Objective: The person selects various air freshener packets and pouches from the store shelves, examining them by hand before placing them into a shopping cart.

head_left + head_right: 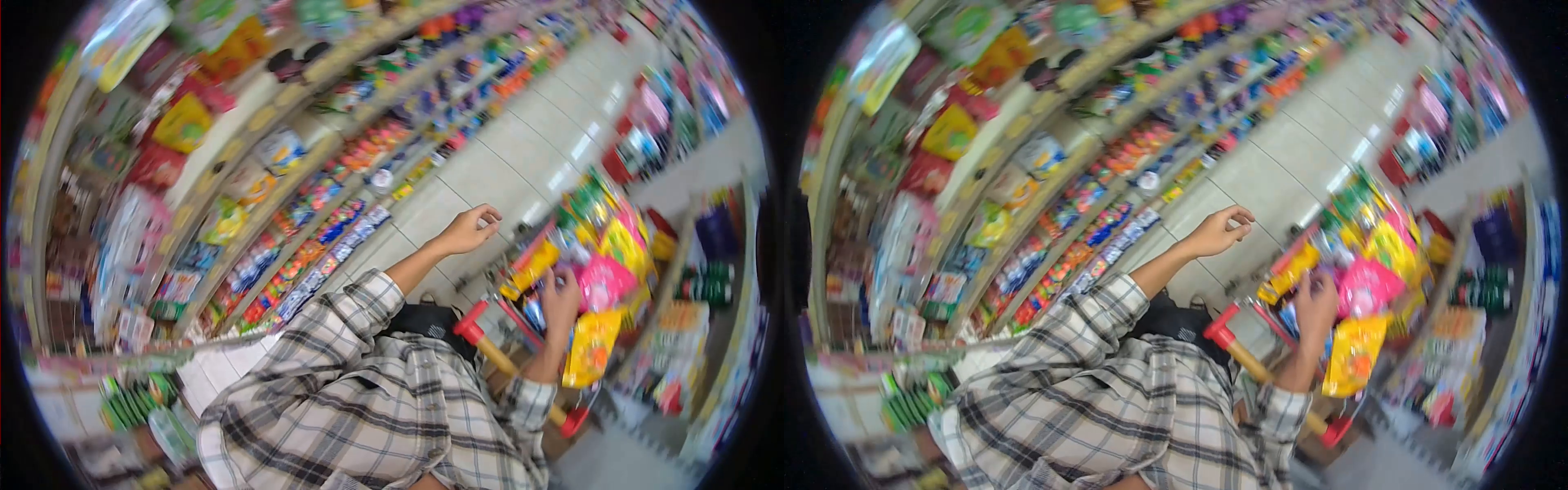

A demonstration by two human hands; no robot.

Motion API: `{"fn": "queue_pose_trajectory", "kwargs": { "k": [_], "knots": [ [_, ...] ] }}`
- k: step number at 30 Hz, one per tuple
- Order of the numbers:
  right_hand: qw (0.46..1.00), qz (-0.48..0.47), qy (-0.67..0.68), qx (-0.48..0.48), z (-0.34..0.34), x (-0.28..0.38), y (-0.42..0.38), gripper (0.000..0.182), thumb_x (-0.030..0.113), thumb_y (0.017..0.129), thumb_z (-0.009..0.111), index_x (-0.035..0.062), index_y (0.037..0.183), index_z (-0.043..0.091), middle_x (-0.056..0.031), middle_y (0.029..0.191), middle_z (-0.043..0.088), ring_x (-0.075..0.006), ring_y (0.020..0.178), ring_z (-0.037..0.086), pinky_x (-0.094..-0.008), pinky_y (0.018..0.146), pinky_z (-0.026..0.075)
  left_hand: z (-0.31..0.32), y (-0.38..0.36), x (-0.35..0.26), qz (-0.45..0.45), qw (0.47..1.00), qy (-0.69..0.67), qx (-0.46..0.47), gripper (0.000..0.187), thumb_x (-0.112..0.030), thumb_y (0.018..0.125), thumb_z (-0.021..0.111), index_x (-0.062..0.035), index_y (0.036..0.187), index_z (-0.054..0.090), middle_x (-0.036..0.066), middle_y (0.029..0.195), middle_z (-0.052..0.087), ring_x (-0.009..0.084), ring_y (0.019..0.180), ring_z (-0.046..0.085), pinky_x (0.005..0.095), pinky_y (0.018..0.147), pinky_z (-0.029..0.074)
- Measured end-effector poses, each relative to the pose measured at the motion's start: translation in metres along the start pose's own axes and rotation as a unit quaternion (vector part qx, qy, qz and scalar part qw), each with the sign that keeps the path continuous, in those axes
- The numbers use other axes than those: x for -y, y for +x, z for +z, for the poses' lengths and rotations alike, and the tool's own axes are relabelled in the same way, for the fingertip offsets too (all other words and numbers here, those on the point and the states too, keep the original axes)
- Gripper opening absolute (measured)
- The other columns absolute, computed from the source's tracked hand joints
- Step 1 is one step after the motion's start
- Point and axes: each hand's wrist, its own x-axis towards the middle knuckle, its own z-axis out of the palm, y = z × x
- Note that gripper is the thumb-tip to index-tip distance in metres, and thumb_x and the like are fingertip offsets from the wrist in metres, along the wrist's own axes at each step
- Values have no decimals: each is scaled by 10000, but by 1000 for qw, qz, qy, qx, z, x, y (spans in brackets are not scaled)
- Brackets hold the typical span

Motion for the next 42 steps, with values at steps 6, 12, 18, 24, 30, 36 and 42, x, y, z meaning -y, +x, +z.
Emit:
{"fn": "queue_pose_trajectory", "kwargs": {
  "k": [6,12,18,24,30,36,42],
  "knots": [
    [991,77,93,64,7,-3,-1,231,195,917,626,-32,895,590,-89,783,626,-152,714,604,-303,645,494,-187,-24,-74,116,948,152,-254,244,-131,872,655,-68,1097,586,47,991,619,112,850,599,274,689,493],
    [975,26,200,96,4,8,-1,158,117,946,575,-30,1001,594,-70,964,623,-136,902,579,-265,816,479,-384,-92,-173,131,785,417,-439,225,-91,811,636,-83,1036,631,104,998,642,232,848,600,338,773,488],
    [958,6,267,101,8,28,3,141,75,957,537,-30,1040,579,-101,1028,614,-167,936,583,-278,823,477,-563,-123,-180,48,666,664,-337,466,6,765,617,-163,1198,587,99,1208,608,314,1161,538,425,957,458],
    [967,-18,241,78,18,61,1,158,113,964,525,-18,1016,596,-109,1021,637,-168,889,605,-284,783,481,-614,-101,-178,-49,680,677,-279,227,-180,820,671,-163,1046,662,73,1144,634,307,1066,577,412,916,457],
    [972,-14,229,57,24,72,-5,174,149,971,522,1,1000,608,-96,1017,643,-158,861,615,-276,726,476,-650,-87,-164,-40,655,675,-336,378,-362,870,608,-162,1190,577,136,1191,607,331,1079,582,422,885,485],
    [975,1,216,45,28,76,-6,184,158,974,521,-2,1006,607,-93,1012,649,-149,854,614,-276,718,467,-634,-94,-186,-112,642,660,-372,427,-350,905,526,-118,1263,546,191,1259,574,357,1121,574,429,895,486],
    [973,-2,226,46,36,85,-5,169,144,971,520,0,1001,604,-91,990,651,-158,874,617,-275,720,468,-663,-94,-175,-132,672,653,-323,469,-382,876,594,-128,1268,542,187,1210,602,337,1093,593,444,862,498]
  ]
}}
